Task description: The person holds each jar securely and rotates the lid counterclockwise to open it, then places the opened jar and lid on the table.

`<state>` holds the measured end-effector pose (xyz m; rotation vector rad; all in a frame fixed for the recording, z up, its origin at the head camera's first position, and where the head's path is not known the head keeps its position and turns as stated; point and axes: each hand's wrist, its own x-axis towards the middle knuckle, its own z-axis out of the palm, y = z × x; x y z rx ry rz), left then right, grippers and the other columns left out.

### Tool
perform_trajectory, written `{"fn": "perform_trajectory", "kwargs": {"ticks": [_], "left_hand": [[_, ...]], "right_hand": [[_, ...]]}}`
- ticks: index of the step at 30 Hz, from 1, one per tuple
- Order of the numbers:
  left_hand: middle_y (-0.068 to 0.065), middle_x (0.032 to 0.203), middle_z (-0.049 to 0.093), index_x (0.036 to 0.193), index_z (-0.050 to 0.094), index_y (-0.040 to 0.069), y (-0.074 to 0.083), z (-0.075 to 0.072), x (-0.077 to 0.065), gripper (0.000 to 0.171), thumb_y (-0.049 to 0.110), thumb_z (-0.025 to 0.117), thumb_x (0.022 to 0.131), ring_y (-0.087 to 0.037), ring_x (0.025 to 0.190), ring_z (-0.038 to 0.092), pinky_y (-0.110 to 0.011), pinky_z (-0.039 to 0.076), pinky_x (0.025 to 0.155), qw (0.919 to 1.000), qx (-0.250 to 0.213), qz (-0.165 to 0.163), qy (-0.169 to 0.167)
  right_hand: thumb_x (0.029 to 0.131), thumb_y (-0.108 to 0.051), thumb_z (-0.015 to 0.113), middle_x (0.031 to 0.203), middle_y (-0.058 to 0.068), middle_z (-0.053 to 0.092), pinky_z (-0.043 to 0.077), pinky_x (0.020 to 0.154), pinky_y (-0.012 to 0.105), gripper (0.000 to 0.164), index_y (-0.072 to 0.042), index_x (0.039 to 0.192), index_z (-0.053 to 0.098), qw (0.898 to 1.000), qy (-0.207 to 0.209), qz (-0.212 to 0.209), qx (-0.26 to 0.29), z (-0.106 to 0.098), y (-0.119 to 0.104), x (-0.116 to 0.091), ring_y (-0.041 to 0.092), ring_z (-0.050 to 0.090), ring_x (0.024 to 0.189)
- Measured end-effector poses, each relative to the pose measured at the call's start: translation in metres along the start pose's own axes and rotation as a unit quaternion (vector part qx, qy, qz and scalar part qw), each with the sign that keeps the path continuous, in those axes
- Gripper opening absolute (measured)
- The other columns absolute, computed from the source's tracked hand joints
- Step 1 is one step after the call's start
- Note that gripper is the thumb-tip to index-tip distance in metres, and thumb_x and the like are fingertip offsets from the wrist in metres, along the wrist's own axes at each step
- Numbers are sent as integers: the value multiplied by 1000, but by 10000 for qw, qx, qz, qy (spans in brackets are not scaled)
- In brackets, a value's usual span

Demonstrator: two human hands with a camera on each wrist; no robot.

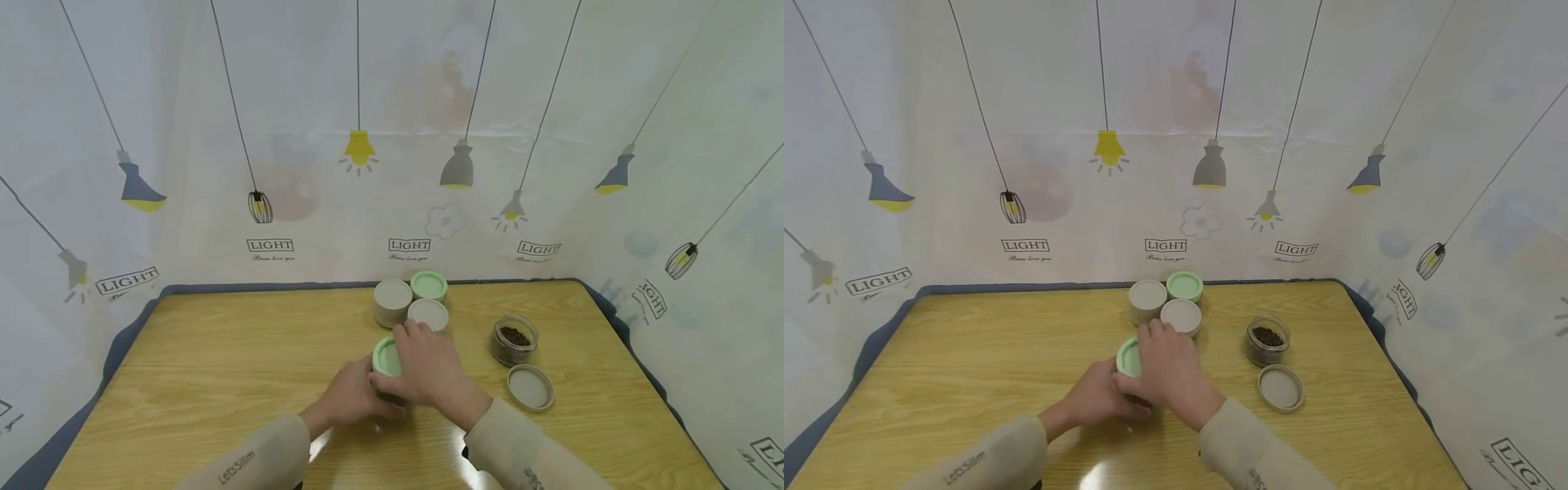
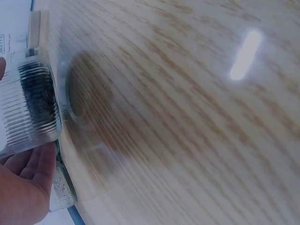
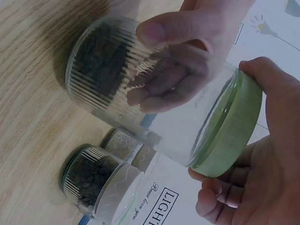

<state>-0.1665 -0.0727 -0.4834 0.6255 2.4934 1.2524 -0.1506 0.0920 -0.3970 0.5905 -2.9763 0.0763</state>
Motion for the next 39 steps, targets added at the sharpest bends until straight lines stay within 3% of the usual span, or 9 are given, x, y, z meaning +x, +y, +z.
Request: {"fn": "perform_trajectory", "kwargs": {"ticks": [7, 24, 34, 39], "left_hand": [[9, 131, 62, 143, 43, 24, 0, -1, -2, 95, 52, 87, 63, -9, 119, 59, -34, 48, 103, 9998, -71, 58, -187], [13, 124, 64, 136, 49, 25, 1, -2, -1, 91, 56, 87, 60, -7, 113, 61, -31, 49, 97, 10000, 33, 34, -71], [11, 126, 63, 137, 47, 25, -2, -3, -3, 91, 53, 88, 61, -6, 113, 61, -30, 50, 97, 9997, 31, 197, -155], [10, 126, 63, 135, 48, 25, -3, -4, -3, 89, 53, 88, 60, -8, 114, 61, -33, 49, 99, 9997, -1, 212, -152]], "right_hand": [[74, -74, 59, 93, 4, 60, 50, 65, 35, 71, -9, 101, 60, 9991, 234, -354, -66, 0, 5, 1, 21, 57, 85], [69, -73, 63, 89, -2, 60, 48, 62, 28, 65, -14, 96, 61, 9935, 837, -764, -85, 7, 12, 3, 14, 55, 79], [69, -65, 67, 104, -1, 59, 51, 70, 28, 71, -13, 118, 61, 9887, 595, -1357, 241, 4, 18, 1, 13, 55, 87], [68, -59, 69, 111, -1, 55, 48, 70, 26, 69, -21, 124, 57, 9876, 107, -1486, 504, -3, 21, 1, 14, 48, 95]]}}
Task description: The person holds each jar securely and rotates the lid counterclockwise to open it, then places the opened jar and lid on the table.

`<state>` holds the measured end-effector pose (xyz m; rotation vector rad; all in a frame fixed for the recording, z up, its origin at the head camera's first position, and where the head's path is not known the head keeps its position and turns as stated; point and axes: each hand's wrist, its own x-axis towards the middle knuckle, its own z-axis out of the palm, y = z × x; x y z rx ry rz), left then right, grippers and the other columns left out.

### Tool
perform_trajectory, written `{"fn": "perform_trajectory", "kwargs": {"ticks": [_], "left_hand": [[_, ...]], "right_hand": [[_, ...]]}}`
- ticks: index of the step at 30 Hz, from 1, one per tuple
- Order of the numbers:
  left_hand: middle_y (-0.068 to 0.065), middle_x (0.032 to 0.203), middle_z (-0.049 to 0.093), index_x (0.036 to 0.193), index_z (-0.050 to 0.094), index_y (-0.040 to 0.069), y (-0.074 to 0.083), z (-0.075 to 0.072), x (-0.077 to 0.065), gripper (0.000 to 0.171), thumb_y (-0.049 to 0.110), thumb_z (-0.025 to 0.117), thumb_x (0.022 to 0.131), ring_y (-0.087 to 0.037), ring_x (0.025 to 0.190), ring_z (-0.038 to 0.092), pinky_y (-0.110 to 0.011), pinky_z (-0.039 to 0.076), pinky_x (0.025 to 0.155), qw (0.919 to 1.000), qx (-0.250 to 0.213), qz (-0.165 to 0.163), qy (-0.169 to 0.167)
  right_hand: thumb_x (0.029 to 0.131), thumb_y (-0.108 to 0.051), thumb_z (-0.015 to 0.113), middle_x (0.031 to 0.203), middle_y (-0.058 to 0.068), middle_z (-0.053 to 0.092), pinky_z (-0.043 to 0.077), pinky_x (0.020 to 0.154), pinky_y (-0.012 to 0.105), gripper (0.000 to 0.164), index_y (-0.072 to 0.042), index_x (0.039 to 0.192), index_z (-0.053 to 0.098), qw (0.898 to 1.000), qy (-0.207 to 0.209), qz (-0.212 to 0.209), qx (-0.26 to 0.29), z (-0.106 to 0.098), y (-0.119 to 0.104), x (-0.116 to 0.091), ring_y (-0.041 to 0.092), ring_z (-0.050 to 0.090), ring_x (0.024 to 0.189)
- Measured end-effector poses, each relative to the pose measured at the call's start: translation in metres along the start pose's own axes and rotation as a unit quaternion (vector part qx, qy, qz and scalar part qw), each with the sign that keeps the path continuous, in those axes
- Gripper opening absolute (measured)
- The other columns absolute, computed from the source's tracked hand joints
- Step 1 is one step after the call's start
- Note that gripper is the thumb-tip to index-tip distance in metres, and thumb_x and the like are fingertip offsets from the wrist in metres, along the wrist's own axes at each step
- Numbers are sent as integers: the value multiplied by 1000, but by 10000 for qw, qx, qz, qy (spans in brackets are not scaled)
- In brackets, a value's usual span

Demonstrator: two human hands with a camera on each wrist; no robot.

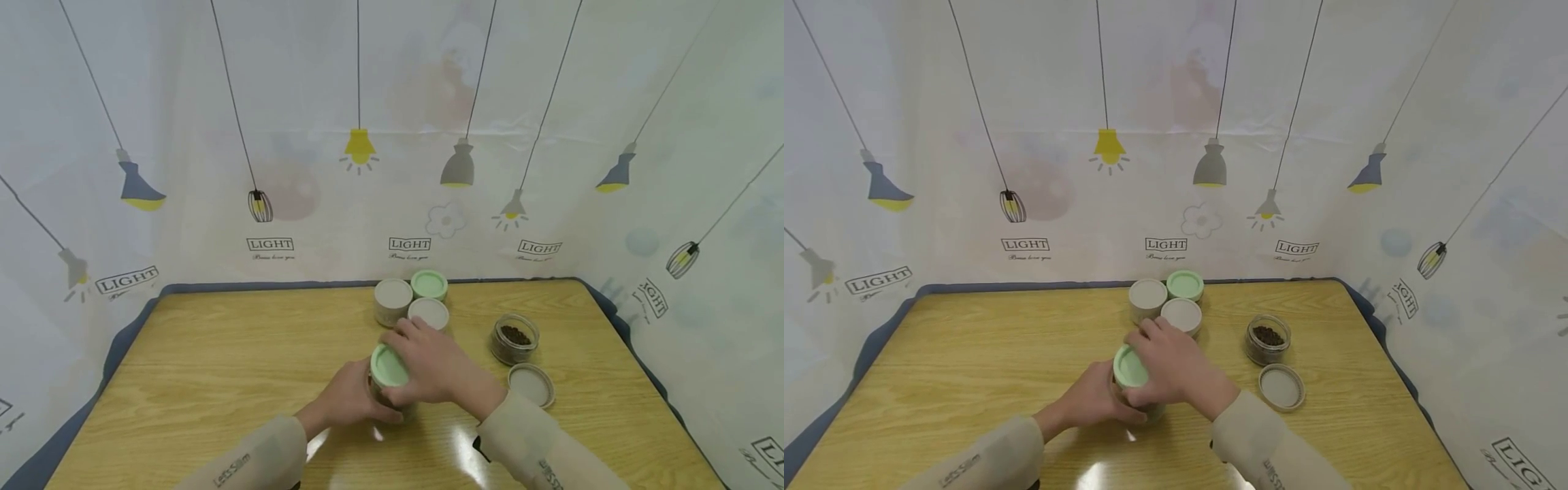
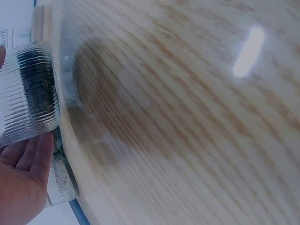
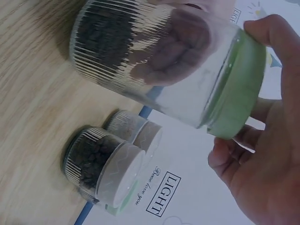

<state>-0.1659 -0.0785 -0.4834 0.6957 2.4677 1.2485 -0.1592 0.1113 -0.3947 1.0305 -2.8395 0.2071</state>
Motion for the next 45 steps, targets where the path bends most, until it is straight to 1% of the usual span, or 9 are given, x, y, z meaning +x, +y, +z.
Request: {"fn": "perform_trajectory", "kwargs": {"ticks": [5, 11, 14, 20, 23, 26, 33, 41, 45], "left_hand": [[9, 125, 64, 132, 52, 23, -3, 0, -1, 85, 53, 87, 61, -8, 113, 61, -33, 49, 98, 10000, 84, 15, -27], [9, 120, 66, 130, 55, 19, -6, 2, -2, 83, 53, 86, 62, -8, 109, 61, -30, 50, 93, 9996, 276, -10, -87], [10, 124, 64, 134, 52, 21, -6, 2, -2, 84, 50, 87, 63, -9, 114, 60, -32, 49, 97, 9998, 158, 3, -74], [12, 128, 63, 141, 46, 25, -4, -2, -1, 92, 53, 87, 63, -7, 117, 60, -33, 49, 100, 9999, 154, -33, -40], [12, 127, 63, 143, 45, 26, -3, -2, 0, 94, 56, 85, 63, -7, 115, 60, -32, 49, 99, 9997, 243, -77, -49], [12, 126, 64, 143, 45, 26, -2, -2, 0, 95, 58, 84, 63, -7, 115, 60, -32, 49, 99, 9994, 335, -60, -30], [12, 123, 65, 135, 52, 25, 1, 0, 0, 85, 52, 86, 62, -7, 112, 61, -31, 50, 97, 9991, 423, 31, -28], [9, 115, 68, 126, 58, 19, 1, 0, 1, 77, 52, 86, 63, -5, 102, 62, -27, 51, 88, 9988, 489, 31, -87], [10, 112, 68, 121, 61, 20, 0, 2, 1, 70, 52, 86, 64, -5, 101, 63, -26, 51, 87, 9991, 403, 38, -104]], "right_hand": [[68, -47, 74, 124, 1, 53, 48, 75, 29, 72, -25, 134, 53, 9972, -673, -15, 326, -7, -1, 0, 18, 44, 104], [71, -35, 83, 147, 7, 44, 45, 102, 47, 83, -26, 144, 46, 9886, -1351, 74, 655, -16, -5, -2, 30, 43, 130], [76, -47, 79, 148, 11, 43, 43, 104, 52, 84, -21, 147, 42, 9890, -1288, 354, 634, -20, -9, -4, 33, 43, 132], [76, -76, 60, 121, 12, 56, 50, 90, 49, 87, -12, 134, 50, 9899, -846, 1134, 18, -22, -18, -6, 30, 55, 108], [75, -80, 57, 120, 13, 57, 51, 88, 51, 89, -11, 132, 50, 9864, -864, 1397, -85, -20, -23, -5, 31, 58, 106], [76, -75, 62, 121, 15, 57, 52, 84, 51, 85, -11, 132, 51, 9850, -911, 1461, -75, -19, -26, -3, 33, 59, 108], [75, -54, 76, 120, 12, 54, 54, 75, 43, 74, -15, 133, 51, 9872, -1196, 1046, 139, -22, -21, 0, 27, 54, 106], [72, -29, 84, 129, 6, 52, 55, 79, 40, 68, -23, 133, 54, 9893, -1396, 240, 342, -29, -16, 1, 26, 50, 111], [74, -18, 82, 133, 4, 53, 53, 91, 45, 63, -26, 131, 56, 9903, -1369, -66, 234, -31, -16, 1, 27, 50, 121]]}}
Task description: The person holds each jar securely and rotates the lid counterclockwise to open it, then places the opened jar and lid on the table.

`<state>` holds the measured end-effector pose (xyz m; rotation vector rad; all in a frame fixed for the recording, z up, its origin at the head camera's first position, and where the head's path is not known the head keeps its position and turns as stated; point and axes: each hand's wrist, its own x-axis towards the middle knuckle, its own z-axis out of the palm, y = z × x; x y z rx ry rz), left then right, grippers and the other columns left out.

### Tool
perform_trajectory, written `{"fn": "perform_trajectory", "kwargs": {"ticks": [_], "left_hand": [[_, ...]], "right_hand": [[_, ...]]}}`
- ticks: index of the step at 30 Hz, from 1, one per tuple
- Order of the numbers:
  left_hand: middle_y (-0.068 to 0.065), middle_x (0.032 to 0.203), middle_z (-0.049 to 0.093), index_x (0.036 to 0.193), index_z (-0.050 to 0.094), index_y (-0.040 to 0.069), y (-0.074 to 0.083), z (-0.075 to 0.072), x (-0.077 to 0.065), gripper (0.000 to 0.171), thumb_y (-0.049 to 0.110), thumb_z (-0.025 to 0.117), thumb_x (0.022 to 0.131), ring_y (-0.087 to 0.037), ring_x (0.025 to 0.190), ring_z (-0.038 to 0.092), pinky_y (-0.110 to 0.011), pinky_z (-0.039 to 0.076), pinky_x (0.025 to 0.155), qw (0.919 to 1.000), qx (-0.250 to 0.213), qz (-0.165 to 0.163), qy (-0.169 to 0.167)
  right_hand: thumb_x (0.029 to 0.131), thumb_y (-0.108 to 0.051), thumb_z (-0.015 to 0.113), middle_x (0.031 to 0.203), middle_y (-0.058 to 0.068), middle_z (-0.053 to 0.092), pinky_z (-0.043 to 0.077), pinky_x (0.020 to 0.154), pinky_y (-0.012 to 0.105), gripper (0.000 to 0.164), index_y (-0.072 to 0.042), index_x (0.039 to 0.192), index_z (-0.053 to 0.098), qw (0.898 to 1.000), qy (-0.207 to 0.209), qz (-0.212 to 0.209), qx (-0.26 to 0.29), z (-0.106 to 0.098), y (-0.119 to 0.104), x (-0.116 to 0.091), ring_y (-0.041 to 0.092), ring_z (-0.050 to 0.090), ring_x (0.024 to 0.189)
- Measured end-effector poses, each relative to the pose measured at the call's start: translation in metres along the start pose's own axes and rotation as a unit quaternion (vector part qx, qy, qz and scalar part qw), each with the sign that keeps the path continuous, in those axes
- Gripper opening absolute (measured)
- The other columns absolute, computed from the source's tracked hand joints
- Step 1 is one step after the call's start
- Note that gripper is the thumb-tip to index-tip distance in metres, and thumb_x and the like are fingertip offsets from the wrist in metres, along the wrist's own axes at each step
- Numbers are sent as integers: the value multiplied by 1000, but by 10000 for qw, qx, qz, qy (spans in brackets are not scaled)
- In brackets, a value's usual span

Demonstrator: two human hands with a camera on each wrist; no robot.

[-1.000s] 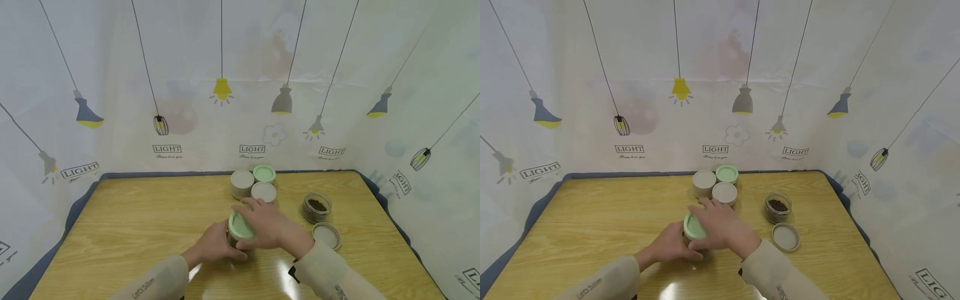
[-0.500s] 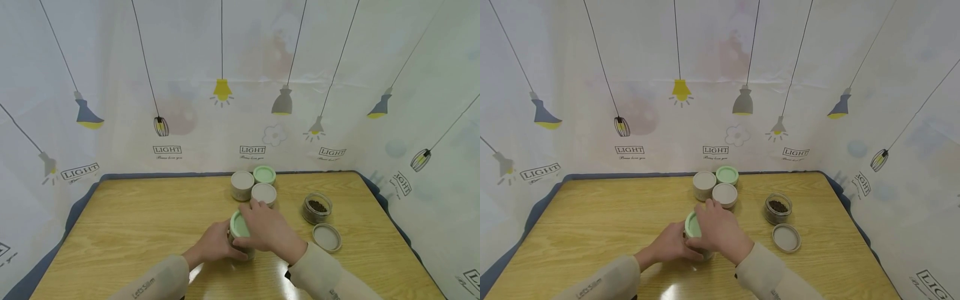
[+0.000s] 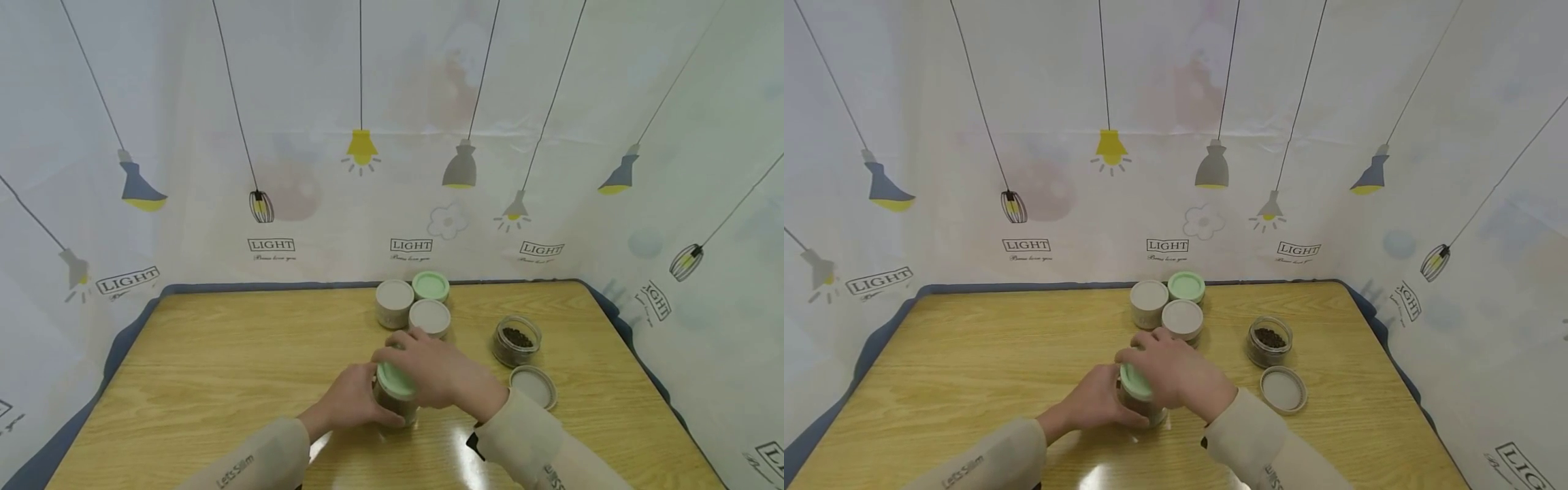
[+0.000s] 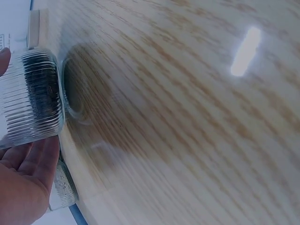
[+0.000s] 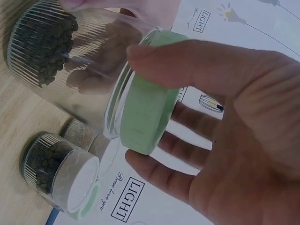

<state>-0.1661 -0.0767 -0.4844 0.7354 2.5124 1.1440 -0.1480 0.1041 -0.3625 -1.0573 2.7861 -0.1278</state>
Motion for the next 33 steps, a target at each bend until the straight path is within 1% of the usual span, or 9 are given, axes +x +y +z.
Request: {"fn": "perform_trajectory", "kwargs": {"ticks": [2, 5, 8, 9, 15, 18, 25, 30, 33], "left_hand": [[10, 112, 69, 121, 61, 20, -1, 1, 0, 70, 52, 86, 64, -5, 100, 63, -26, 51, 87, 10000, -17, 0, 14], [9, 111, 69, 123, 59, 18, -2, 2, -1, 74, 52, 86, 64, -5, 100, 63, -27, 51, 87, 10000, -25, -15, 52], [9, 116, 68, 130, 55, 17, -2, 1, -1, 82, 54, 86, 63, -6, 104, 62, -29, 51, 90, 9999, 18, -67, 72], [9, 116, 67, 131, 54, 18, -2, 1, -1, 83, 55, 85, 63, -7, 105, 62, -30, 51, 91, 9999, 31, -73, 87], [10, 125, 64, 142, 45, 25, 0, -1, 0, 95, 56, 85, 63, -9, 115, 61, -35, 49, 99, 9996, -88, -260, 53], [8, 127, 64, 144, 43, 24, 1, -1, 0, 97, 58, 85, 63, -9, 114, 61, -34, 50, 98, 9994, -37, -336, 67], [3, 128, 65, 146, 42, 21, 3, 0, 2, 99, 58, 83, 64, -15, 114, 62, -36, 51, 96, 9996, 164, -154, 149], [4, 128, 65, 146, 42, 23, 4, 0, 2, 99, 59, 84, 63, -13, 114, 62, -35, 51, 96, 9995, 189, -199, 132], [6, 126, 65, 144, 45, 24, 4, 1, 3, 98, 58, 85, 61, -11, 114, 61, -35, 50, 97, 9996, 131, -205, 154]], "right_hand": [[76, -16, 82, 140, 4, 51, 49, 99, 48, 64, -27, 133, 55, 10000, -81, -36, -1, -1, 0, -1, 28, 47, 128], [69, -18, 87, 150, 5, 42, 44, 106, 52, 82, -28, 141, 48, 9996, -266, 78, 95, -2, -1, -1, 30, 41, 136], [61, -32, 92, 155, 8, 36, 43, 105, 54, 101, -26, 147, 40, 9987, -277, 384, 203, -2, -1, -2, 32, 40, 137], [62, -37, 91, 153, 9, 38, 44, 103, 54, 102, -25, 148, 39, 9984, -213, 498, 179, -1, 0, -2, 32, 42, 135], [73, -71, 68, 124, 17, 54, 52, 85, 48, 90, -15, 141, 47, 9908, 358, 1306, -29, 5, -4, -3, 34, 56, 104], [74, -79, 58, 118, 19, 56, 54, 78, 47, 92, -14, 138, 49, 9840, 482, 1710, -117, 6, -10, -2, 35, 57, 99], [73, -80, 59, 115, 20, 57, 53, 82, 47, 91, -15, 136, 52, 9732, 431, 2235, -340, 7, -20, 2, 36, 59, 101], [72, -76, 64, 111, 16, 58, 53, 74, 46, 84, -14, 128, 56, 9760, 433, 2085, -454, 9, -21, 2, 33, 60, 97], [73, -69, 70, 119, 16, 58, 54, 73, 46, 81, -16, 132, 54, 9800, 313, 1939, -333, 8, -18, 3, 32, 60, 101]]}}
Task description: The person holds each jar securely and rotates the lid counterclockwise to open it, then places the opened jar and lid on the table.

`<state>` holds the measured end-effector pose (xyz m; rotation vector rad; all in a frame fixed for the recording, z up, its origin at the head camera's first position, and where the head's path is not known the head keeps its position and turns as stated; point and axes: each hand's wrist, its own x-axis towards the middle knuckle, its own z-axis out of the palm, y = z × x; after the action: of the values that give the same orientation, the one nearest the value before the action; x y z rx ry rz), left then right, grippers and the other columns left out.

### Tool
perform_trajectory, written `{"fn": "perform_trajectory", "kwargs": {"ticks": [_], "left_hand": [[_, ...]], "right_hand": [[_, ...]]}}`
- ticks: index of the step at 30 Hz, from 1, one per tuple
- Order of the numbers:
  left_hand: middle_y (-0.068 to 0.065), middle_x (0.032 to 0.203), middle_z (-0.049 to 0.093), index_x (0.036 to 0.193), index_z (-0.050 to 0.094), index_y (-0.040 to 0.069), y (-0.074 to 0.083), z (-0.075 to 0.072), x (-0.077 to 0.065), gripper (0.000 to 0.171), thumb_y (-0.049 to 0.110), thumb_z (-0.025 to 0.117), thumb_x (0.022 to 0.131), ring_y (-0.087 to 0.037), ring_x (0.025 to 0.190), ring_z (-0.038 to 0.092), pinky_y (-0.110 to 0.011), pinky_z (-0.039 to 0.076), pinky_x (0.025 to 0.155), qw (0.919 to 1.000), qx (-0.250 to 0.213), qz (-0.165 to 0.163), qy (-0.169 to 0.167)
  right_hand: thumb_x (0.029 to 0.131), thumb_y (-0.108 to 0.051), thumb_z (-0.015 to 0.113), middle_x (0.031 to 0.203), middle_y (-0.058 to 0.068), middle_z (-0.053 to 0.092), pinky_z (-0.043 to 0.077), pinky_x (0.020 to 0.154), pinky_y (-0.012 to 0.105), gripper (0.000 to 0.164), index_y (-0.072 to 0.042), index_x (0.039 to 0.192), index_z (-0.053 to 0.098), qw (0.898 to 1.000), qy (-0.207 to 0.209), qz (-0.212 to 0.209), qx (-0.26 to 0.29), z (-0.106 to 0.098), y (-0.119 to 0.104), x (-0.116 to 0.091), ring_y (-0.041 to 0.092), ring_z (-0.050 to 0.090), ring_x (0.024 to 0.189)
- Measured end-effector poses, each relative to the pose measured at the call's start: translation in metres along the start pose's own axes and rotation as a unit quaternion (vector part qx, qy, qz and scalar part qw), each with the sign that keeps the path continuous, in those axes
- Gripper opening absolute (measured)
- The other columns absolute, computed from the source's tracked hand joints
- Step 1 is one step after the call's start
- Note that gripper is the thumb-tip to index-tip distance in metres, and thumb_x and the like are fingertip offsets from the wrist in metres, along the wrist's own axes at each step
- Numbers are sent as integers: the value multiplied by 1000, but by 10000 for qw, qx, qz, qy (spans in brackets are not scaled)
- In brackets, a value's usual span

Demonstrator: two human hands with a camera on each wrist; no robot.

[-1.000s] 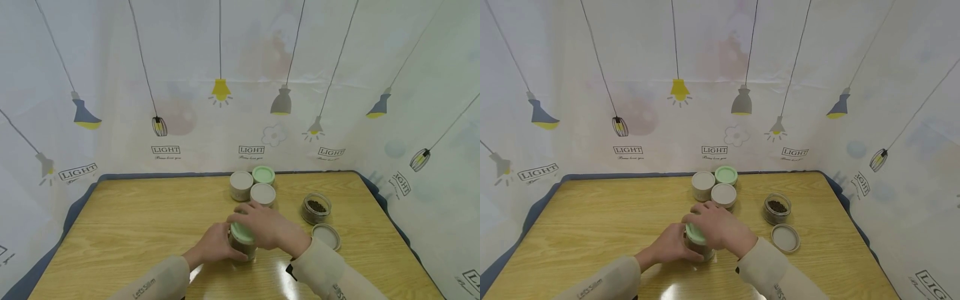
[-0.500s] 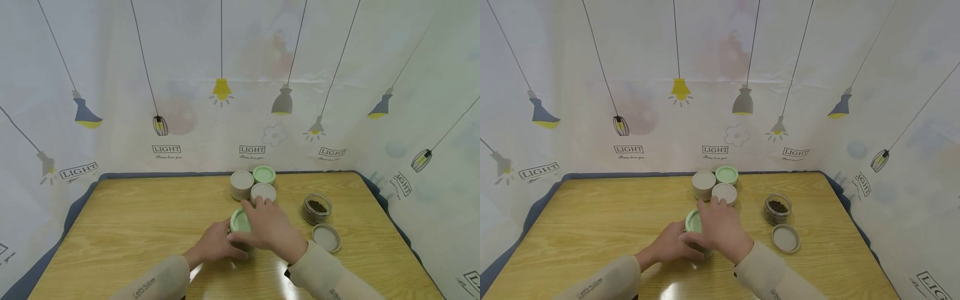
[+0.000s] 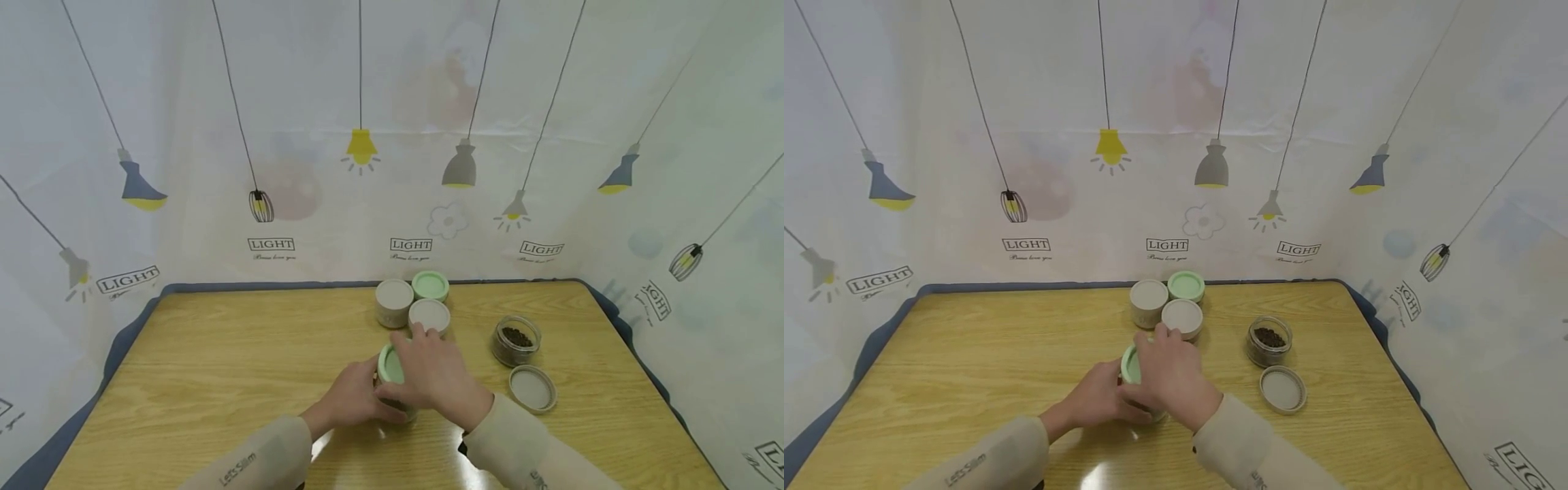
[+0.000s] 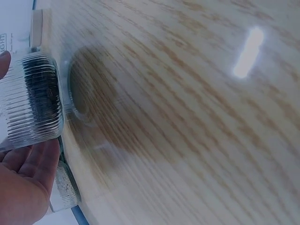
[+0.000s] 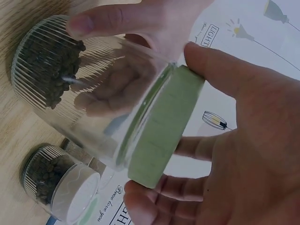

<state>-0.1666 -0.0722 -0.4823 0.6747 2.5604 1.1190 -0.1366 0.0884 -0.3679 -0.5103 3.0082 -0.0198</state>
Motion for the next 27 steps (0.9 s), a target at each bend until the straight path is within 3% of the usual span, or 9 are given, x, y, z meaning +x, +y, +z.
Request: {"fn": "perform_trajectory", "kwargs": {"ticks": [4, 10, 18, 22, 25, 27], "left_hand": [[8, 124, 66, 138, 49, 23, -1, 2, 0, 93, 57, 86, 60, -9, 113, 61, -34, 49, 98, 10000, -39, 41, -27], [8, 123, 65, 134, 50, 22, -1, 2, 1, 88, 58, 85, 62, -8, 110, 62, -31, 50, 94, 9997, -161, 145, -110], [8, 113, 68, 124, 57, 18, 0, 2, 0, 77, 56, 85, 64, -5, 101, 63, -27, 52, 87, 9994, -277, 167, -118], [9, 114, 69, 127, 57, 18, 0, 2, -1, 78, 55, 85, 64, -5, 102, 64, -27, 52, 88, 9991, -327, 245, -99], [10, 116, 68, 130, 54, 20, 0, 2, 0, 82, 57, 84, 64, -5, 103, 63, -28, 51, 91, 9993, -226, 295, -11], [9, 119, 67, 133, 52, 22, 2, 0, 1, 84, 58, 84, 64, -6, 105, 63, -29, 51, 92, 9995, -200, 251, -19]], "right_hand": [[72, -52, 79, 126, 13, 55, 55, 75, 46, 81, -17, 139, 49, 9988, -313, -265, 270, -2, 4, 3, 31, 56, 108], [67, -28, 89, 130, 4, 53, 55, 81, 41, 80, -17, 136, 50, 9936, -522, -873, 485, -10, 11, 5, 27, 52, 110], [67, -12, 88, 137, -1, 53, 56, 80, 46, 75, -27, 133, 56, 9899, -501, -1309, 233, -16, 13, 1, 31, 57, 112], [62, -20, 92, 153, 3, 38, 51, 93, 52, 97, -33, 145, 43, 9899, -705, -1192, 294, -17, 14, -2, 35, 52, 125], [64, -44, 89, 158, 9, 30, 46, 100, 56, 106, -33, 152, 31, 9917, -705, -943, 525, -16, 15, -2, 39, 47, 130], [70, -60, 78, 153, 13, 37, 48, 96, 56, 99, -27, 152, 33, 9944, -536, -696, 591, -14, 14, -1, 39, 50, 125]]}}
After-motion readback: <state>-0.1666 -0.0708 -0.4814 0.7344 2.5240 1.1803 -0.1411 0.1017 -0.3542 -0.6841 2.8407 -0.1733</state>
